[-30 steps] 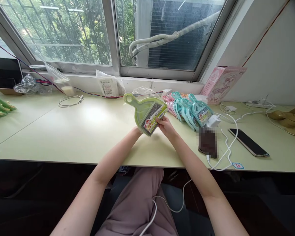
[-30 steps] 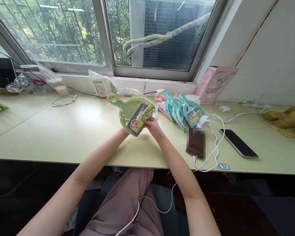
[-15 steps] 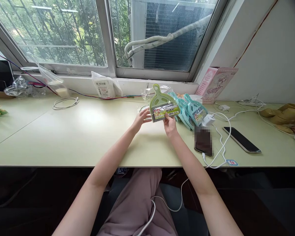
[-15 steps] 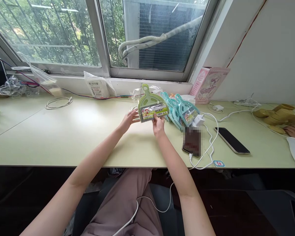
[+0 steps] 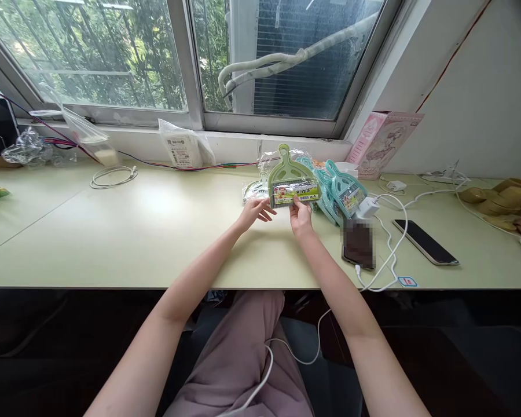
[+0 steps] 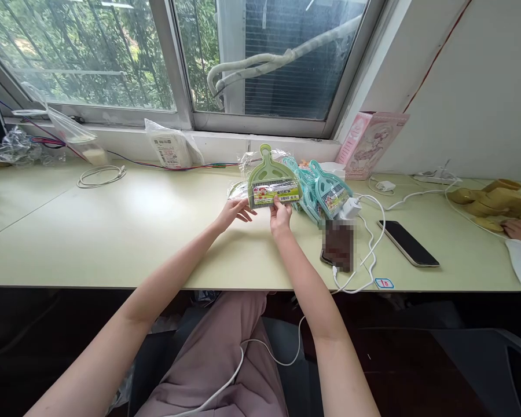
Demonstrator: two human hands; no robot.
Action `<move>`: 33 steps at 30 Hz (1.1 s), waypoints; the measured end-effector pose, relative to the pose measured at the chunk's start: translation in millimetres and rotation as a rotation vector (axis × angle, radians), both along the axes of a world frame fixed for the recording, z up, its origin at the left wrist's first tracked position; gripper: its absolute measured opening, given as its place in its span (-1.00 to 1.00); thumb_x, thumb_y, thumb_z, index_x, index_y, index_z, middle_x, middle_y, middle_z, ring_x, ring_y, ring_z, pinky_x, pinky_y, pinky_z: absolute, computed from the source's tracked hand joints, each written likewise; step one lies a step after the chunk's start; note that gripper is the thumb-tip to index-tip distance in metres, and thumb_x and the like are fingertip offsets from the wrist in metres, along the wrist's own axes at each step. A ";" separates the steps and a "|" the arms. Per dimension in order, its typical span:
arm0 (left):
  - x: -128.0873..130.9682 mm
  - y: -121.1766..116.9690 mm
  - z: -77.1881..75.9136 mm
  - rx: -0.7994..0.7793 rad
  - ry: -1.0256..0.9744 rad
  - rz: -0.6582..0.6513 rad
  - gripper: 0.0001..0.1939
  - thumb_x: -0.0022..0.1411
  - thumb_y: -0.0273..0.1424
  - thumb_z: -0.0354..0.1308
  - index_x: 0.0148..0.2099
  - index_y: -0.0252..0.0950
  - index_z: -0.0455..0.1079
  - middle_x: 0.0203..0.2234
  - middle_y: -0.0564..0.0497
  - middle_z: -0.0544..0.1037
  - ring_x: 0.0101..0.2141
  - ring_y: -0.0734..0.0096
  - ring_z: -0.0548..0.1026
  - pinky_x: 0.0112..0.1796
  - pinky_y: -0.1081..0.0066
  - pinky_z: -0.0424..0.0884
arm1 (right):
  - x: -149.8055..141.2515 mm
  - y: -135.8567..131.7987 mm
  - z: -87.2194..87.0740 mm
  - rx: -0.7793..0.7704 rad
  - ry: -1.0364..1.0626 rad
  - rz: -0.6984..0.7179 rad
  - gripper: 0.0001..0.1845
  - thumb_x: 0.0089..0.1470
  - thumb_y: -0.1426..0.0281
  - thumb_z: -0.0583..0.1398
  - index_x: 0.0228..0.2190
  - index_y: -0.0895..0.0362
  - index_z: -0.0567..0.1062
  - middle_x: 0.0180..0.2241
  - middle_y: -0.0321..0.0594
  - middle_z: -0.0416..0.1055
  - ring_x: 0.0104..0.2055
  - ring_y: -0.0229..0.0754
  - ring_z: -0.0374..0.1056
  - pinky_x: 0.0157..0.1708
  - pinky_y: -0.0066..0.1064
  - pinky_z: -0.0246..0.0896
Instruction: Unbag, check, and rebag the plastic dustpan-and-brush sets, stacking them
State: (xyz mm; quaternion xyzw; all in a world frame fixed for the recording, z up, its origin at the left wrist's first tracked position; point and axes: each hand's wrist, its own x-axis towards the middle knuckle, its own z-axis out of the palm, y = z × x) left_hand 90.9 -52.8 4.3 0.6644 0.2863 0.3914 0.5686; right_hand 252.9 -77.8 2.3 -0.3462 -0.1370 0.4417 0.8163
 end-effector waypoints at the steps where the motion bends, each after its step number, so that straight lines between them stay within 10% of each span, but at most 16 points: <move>1: 0.9 -1.0 -0.6 0.014 0.004 0.000 -0.38 0.10 0.15 0.19 -0.23 -0.39 0.45 -0.33 -0.21 0.64 -0.50 0.36 0.58 -0.45 0.40 0.50 | 0.0 0.0 0.0 0.004 0.000 -0.004 -0.70 0.05 0.59 0.24 -0.16 0.11 0.43 -0.16 -0.29 0.55 -0.13 -0.33 0.52 -0.05 -0.49 0.47; 25: 20.9 -28.3 -7.0 0.168 0.216 -0.012 -0.80 0.14 -0.42 0.13 -0.30 -0.38 0.56 -0.54 -0.07 0.60 -0.50 0.42 0.54 -0.39 0.43 0.48 | 5.3 0.1 0.6 0.006 -0.043 -0.012 -0.65 -0.05 0.50 0.34 -0.19 0.08 0.42 -0.25 -0.31 0.56 -0.14 -0.28 0.52 -0.07 -0.47 0.48; 30: 8.6 -12.5 1.5 0.208 0.207 -0.240 -0.76 0.06 -0.37 0.27 -0.20 -0.36 0.59 -0.31 -0.14 0.64 -0.39 0.37 0.57 -0.30 0.39 0.49 | 7.7 -4.6 14.3 -0.005 -0.053 0.042 -0.75 0.00 0.57 0.26 -0.23 0.10 0.46 -0.24 -0.32 0.57 -0.12 -0.30 0.51 -0.06 -0.49 0.47; 33: -3.0 5.3 1.2 0.137 0.156 -0.132 -0.76 -0.04 -0.43 0.32 -0.24 -0.35 0.58 -0.25 -0.14 0.63 -0.32 0.33 0.57 -0.21 0.34 0.48 | 4.0 -10.4 21.1 0.095 -0.152 0.186 -0.73 -0.01 0.57 0.26 -0.23 0.07 0.49 -0.23 -0.36 0.57 -0.11 -0.29 0.51 -0.05 -0.46 0.47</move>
